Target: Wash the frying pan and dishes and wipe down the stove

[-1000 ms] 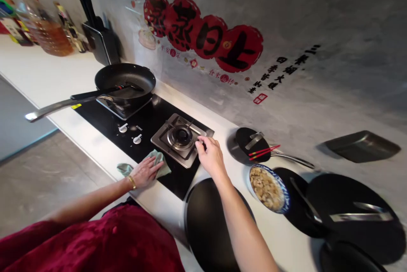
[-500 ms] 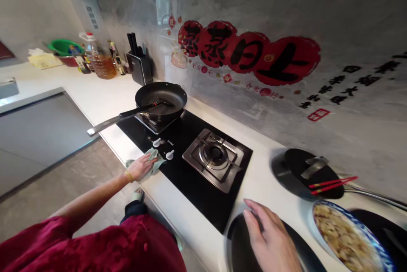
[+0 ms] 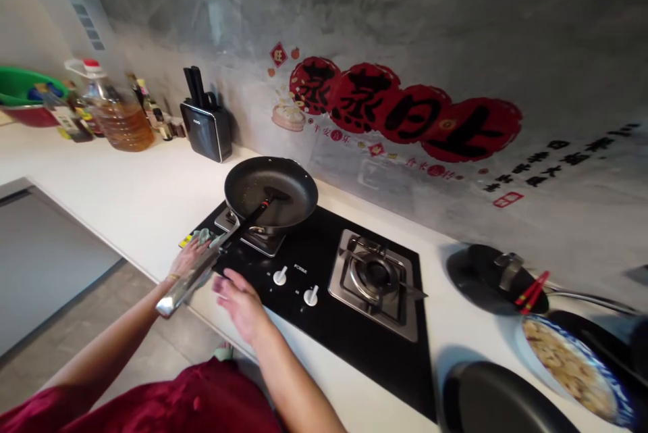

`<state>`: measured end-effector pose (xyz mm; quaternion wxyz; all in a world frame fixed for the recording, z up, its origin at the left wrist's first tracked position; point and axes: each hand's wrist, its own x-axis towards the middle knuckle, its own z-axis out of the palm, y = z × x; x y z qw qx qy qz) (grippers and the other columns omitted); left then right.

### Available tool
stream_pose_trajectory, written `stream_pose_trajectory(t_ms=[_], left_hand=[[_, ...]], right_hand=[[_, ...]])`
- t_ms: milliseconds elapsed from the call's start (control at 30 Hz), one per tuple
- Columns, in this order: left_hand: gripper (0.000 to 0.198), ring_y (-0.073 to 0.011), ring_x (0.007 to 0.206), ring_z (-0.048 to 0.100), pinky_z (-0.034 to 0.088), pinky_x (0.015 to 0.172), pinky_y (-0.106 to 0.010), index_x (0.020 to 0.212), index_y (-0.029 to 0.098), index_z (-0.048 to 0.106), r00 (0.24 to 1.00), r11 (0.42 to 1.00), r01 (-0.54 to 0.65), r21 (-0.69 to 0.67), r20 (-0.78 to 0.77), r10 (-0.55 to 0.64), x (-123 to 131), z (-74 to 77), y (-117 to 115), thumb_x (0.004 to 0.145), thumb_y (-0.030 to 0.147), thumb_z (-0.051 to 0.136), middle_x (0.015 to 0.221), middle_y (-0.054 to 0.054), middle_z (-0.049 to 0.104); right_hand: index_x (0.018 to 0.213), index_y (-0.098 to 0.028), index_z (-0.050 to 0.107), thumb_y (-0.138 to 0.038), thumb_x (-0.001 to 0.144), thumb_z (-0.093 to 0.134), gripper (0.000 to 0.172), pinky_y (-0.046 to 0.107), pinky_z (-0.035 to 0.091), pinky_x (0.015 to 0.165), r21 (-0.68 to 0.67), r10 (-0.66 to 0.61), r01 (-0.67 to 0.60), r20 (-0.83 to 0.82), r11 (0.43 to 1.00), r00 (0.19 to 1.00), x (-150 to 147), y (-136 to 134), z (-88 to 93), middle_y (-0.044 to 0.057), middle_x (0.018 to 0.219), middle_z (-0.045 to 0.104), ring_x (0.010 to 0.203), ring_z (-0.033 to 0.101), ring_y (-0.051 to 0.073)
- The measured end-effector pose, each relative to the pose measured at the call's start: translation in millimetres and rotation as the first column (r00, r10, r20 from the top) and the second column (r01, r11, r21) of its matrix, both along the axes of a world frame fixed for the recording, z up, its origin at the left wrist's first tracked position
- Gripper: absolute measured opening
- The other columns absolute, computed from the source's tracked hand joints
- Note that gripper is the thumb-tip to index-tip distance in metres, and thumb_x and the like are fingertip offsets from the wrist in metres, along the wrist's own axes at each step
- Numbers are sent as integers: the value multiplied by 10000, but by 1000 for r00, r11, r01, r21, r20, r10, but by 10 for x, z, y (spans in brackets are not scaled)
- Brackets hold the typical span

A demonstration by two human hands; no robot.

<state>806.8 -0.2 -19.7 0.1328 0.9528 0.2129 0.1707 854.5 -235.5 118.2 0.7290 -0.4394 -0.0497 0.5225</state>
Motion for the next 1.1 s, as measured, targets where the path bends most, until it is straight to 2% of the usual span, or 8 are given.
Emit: stream_pose_trajectory(t_ms=[300, 467, 600, 633, 700, 800, 933, 1100], left_hand=[[461, -271, 1224, 425, 330, 1015, -414, 1295, 101, 487, 968, 979, -205, -15, -149, 200, 64, 150, 487, 928, 281, 275, 1249, -158, 535], [514, -374, 1288, 298, 267, 991, -558, 1335, 158, 431, 907, 911, -412, 7, -97, 411, 12, 723, 521, 863, 359, 439, 1405, -209, 328], [483, -324, 1125, 486, 393, 914, -470, 1118, 134, 579, 988, 907, -153, -393, -81, 132, -257, 1278, 74, 833, 500, 447, 1196, -185, 536], [522, -293, 1006, 559, 452, 830, -427, 1048, 136, 601, 991, 776, -93, -624, -134, 11, -333, 1385, -79, 828, 570, 409, 1069, -163, 600], [629, -246, 793, 618, 496, 645, -353, 990, 144, 600, 964, 256, -108, -961, -164, -210, -436, 1556, -396, 783, 689, 364, 894, -125, 643], [514, -182, 592, 602, 449, 455, -252, 937, 150, 581, 967, -419, -137, -897, -29, -254, -377, 1734, -770, 721, 613, 532, 769, -80, 635], [192, -44, 318, 317, 267, 309, -135, 573, 149, 444, 951, -657, -21, -753, 189, -246, -88, 1831, -746, 616, 127, 631, 457, 45, 387], [228, -70, 316, 290, 294, 294, -178, 514, 174, 416, 834, -650, 185, -737, 468, -292, -228, 1807, -479, 629, 142, 610, 453, 36, 335]], right_hand=[[1029, -213, 588, -305, 716, 682, 339, 416, 459, 821, 195, -79, 146, -315, 970, 946, -17, 675, 118, 53, 947, 701, 890, 645, 224], [911, -209, 622, -270, 678, 723, 260, 365, 450, 839, 151, -137, 171, -214, 973, 967, 33, 624, 41, 42, 909, 711, 898, 642, 204], [743, -202, 613, -288, 657, 737, 174, 327, 455, 801, 106, -157, 170, -120, 980, 980, 176, 615, -76, 34, 879, 716, 863, 639, 178], [747, -203, 616, -298, 644, 741, 187, 326, 460, 792, 110, -140, 152, -108, 982, 984, 231, 618, -90, 35, 880, 717, 853, 639, 176], [802, -208, 633, -307, 606, 752, 250, 340, 468, 800, 125, -71, 81, -87, 989, 994, 337, 629, -87, 42, 892, 716, 856, 640, 181], [919, -230, 645, -322, 581, 748, 365, 389, 469, 866, 126, 55, -48, -50, 991, 997, 463, 647, -43, 40, 946, 709, 936, 635, 205], [946, -305, 643, -380, 638, 702, 323, 443, 486, 888, 44, 45, -44, -12, 998, 999, 688, 749, -27, -8, 977, 701, 987, 629, 223], [890, -357, 670, -429, 580, 739, 325, 483, 565, 613, -102, 216, -212, 31, 972, 976, 744, 979, 42, 16, 978, 703, 888, 657, 306]])
